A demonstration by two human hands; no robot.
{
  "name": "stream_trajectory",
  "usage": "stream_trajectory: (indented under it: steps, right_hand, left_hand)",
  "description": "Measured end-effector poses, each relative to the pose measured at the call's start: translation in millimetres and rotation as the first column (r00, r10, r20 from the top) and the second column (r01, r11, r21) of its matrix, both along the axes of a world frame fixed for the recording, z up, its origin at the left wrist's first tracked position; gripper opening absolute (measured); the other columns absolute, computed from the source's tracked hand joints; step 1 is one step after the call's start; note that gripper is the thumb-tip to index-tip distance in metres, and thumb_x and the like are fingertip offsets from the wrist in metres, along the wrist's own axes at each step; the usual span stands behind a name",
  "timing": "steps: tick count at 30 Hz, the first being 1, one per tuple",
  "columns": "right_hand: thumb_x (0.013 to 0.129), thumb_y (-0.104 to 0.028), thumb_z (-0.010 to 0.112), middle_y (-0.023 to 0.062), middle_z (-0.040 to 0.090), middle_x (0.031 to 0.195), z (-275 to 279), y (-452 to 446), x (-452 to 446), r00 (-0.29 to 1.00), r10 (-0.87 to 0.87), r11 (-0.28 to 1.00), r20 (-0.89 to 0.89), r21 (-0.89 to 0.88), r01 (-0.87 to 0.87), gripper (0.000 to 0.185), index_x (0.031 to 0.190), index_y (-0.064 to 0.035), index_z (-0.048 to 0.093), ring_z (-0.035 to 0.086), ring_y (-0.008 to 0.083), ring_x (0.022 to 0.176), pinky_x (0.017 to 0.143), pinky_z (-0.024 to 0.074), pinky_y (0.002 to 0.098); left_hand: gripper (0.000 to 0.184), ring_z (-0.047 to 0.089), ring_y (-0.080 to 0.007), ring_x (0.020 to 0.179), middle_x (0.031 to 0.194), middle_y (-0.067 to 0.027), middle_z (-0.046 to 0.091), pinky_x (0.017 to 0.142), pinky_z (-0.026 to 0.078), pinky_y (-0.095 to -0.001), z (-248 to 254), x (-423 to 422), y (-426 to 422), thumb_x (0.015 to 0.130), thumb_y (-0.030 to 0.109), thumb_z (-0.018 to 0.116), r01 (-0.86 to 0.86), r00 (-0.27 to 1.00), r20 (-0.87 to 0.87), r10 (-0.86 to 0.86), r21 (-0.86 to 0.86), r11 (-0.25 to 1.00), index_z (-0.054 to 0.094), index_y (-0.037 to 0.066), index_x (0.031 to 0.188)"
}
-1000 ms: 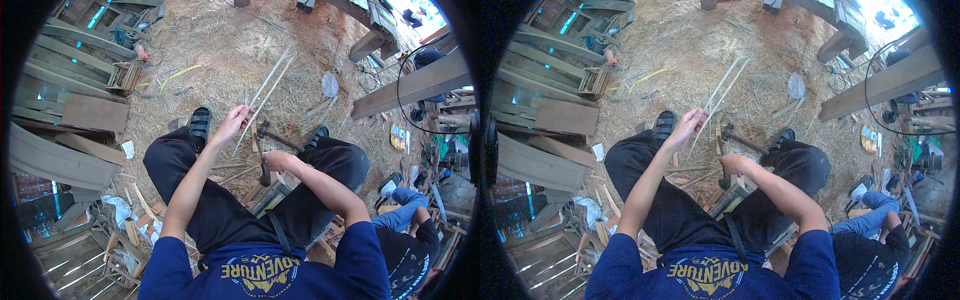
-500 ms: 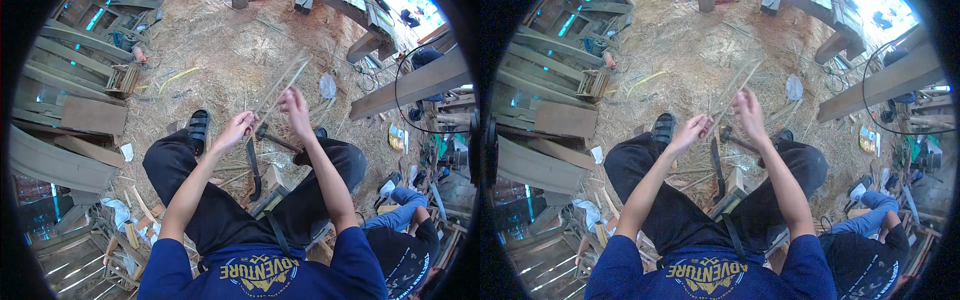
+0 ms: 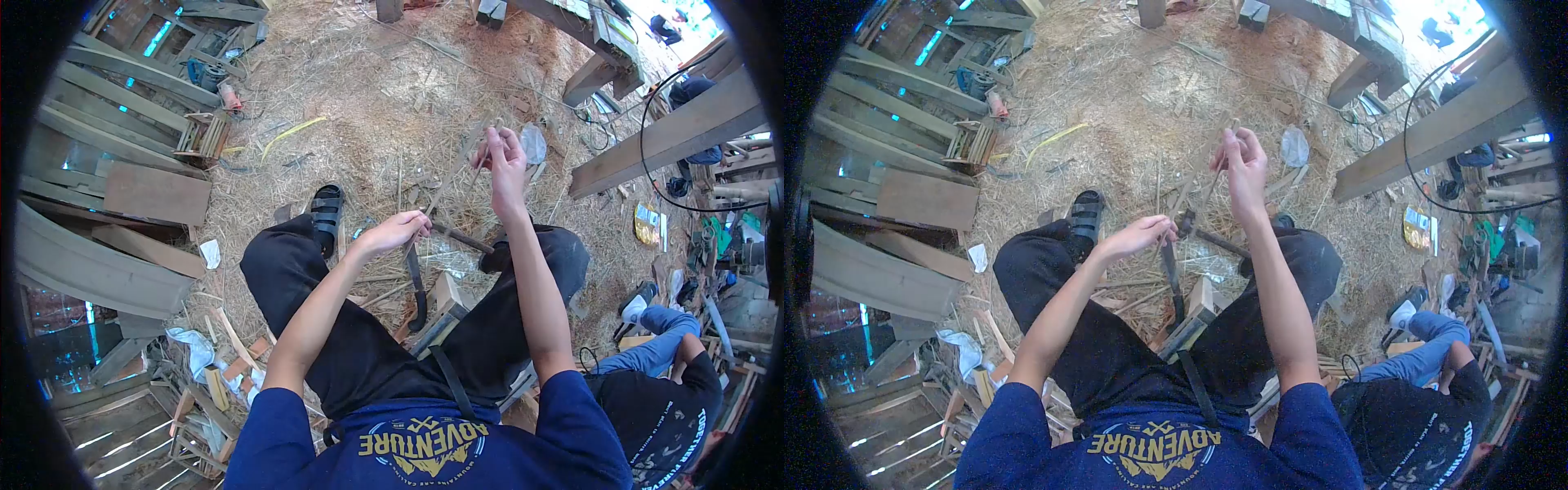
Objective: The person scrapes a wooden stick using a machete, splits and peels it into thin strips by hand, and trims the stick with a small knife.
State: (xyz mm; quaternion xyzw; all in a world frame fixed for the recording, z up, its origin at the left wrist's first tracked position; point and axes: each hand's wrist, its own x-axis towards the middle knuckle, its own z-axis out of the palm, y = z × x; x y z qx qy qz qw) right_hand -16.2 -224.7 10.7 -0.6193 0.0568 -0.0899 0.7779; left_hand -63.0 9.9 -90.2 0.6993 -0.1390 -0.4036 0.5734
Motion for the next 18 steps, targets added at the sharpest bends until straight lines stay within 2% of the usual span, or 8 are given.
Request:
stream_trajectory:
  steps: [2, 5, 8, 11, 12, 14, 17, 18]
  right_hand:
    - [0.105, -0.028, 0.058, 0.0004, 0.061, 0.076, -3.2, 5.3, -1.9, 0.998, 0.064, 0.998, -0.002, -0.009, -0.064, 0.022, 0.104, -0.0055, 0.060, 0.058, 0.0082, 0.067, 0.062, 0.0483, 0.0256]
    - [0.106, -0.026, 0.055, -0.0010, 0.059, 0.074, -1.5, 22.5, -9.8, 0.985, 0.172, 0.985, -0.034, 0.019, -0.171, 0.020, 0.100, -0.0068, 0.059, 0.058, 0.0078, 0.068, 0.063, 0.0490, 0.0249]
    - [0.106, -0.024, 0.055, -0.0019, 0.058, 0.076, -8.8, 36.4, -17.0, 0.957, 0.288, 0.957, -0.031, -0.021, -0.289, 0.021, 0.097, -0.0058, 0.058, 0.056, 0.0062, 0.069, 0.064, 0.0480, 0.0236]
    - [0.106, -0.023, 0.055, -0.0023, 0.056, 0.077, -11.2, 46.5, -26.7, 0.910, 0.402, 0.909, -0.101, -0.079, -0.410, 0.020, 0.096, -0.0053, 0.055, 0.054, 0.0056, 0.067, 0.062, 0.0459, 0.0231]
    - [0.105, -0.018, 0.057, -0.0032, 0.053, 0.076, -7.0, 52.9, -31.2, 0.905, 0.412, 0.909, -0.102, -0.014, -0.416, 0.017, 0.094, -0.0053, 0.053, 0.051, 0.0040, 0.068, 0.061, 0.0439, 0.0226]
    - [0.104, -0.015, 0.057, -0.0030, 0.052, 0.076, -10.0, 56.1, -34.5, 0.897, 0.430, 0.899, -0.100, -0.043, -0.435, 0.016, 0.094, -0.0046, 0.052, 0.051, 0.0034, 0.068, 0.060, 0.0435, 0.0226]
    - [0.104, -0.013, 0.057, -0.0028, 0.052, 0.076, -14.5, 60.8, -39.2, 0.907, 0.415, 0.893, -0.070, -0.159, -0.421, 0.015, 0.094, -0.0026, 0.051, 0.050, 0.0035, 0.069, 0.059, 0.0435, 0.0237]
    - [0.104, -0.014, 0.057, -0.0020, 0.053, 0.075, -14.4, 63.2, -41.3, 0.915, 0.400, 0.898, -0.052, -0.177, -0.403, 0.016, 0.094, -0.0020, 0.051, 0.050, 0.0045, 0.069, 0.059, 0.0435, 0.0247]
  left_hand:
    - [0.041, 0.058, -0.0180, 0.108, 0.119, -0.0070, 0.064, 0.093, 0.048, -0.0336, 12.6, 1.3, -1.7, 0.110, 0.038, 0.041, 0.045, 0.997, 0.059, -0.050, 0.083, 0.996, 0.059, 0.003, 0.124]
    - [0.050, 0.054, -0.0212, 0.122, 0.131, -0.0108, 0.060, 0.104, 0.044, -0.0362, 41.6, -4.6, -11.4, 0.108, 0.041, 0.046, -0.171, 0.961, 0.214, 0.174, -0.033, 0.985, 0.053, 0.001, 0.137]
    - [0.060, 0.054, -0.0215, 0.126, 0.134, -0.0144, 0.059, 0.109, 0.042, -0.0364, 50.1, 3.3, -17.4, 0.105, 0.044, 0.051, -0.336, 0.887, 0.200, 0.416, -0.339, 0.879, 0.045, -0.001, 0.145]
    - [0.058, 0.059, -0.0204, 0.118, 0.128, -0.0143, 0.062, 0.101, 0.048, -0.0352, 99.4, -9.2, -13.3, 0.104, 0.042, 0.056, -0.420, 0.819, 0.311, 0.482, -0.247, 0.873, 0.049, -0.003, 0.140]
    - [0.052, 0.062, -0.0183, 0.107, 0.116, -0.0122, 0.065, 0.092, 0.049, -0.0337, 97.7, -9.6, -13.0, 0.103, 0.040, 0.057, -0.451, 0.784, 0.347, 0.514, -0.250, 0.857, 0.053, -0.002, 0.133]
    - [0.040, 0.066, -0.0142, 0.084, 0.092, -0.0079, 0.070, 0.074, 0.052, -0.0306, 92.4, -9.0, -14.0, 0.102, 0.036, 0.060, -0.510, 0.707, 0.415, 0.572, -0.261, 0.820, 0.061, 0.000, 0.121]
    - [0.034, 0.064, -0.0167, 0.064, 0.072, -0.0085, 0.066, 0.058, 0.048, -0.0331, 90.1, -2.5, -11.2, 0.103, 0.033, 0.060, -0.535, 0.697, 0.493, 0.522, -0.127, 0.835, 0.064, -0.001, 0.100]
    - [0.034, 0.063, -0.0188, 0.062, 0.070, -0.0101, 0.065, 0.057, 0.047, -0.0342, 85.0, -1.1, -12.1, 0.103, 0.032, 0.060, -0.549, 0.652, 0.545, 0.526, -0.139, 0.824, 0.063, -0.001, 0.097]
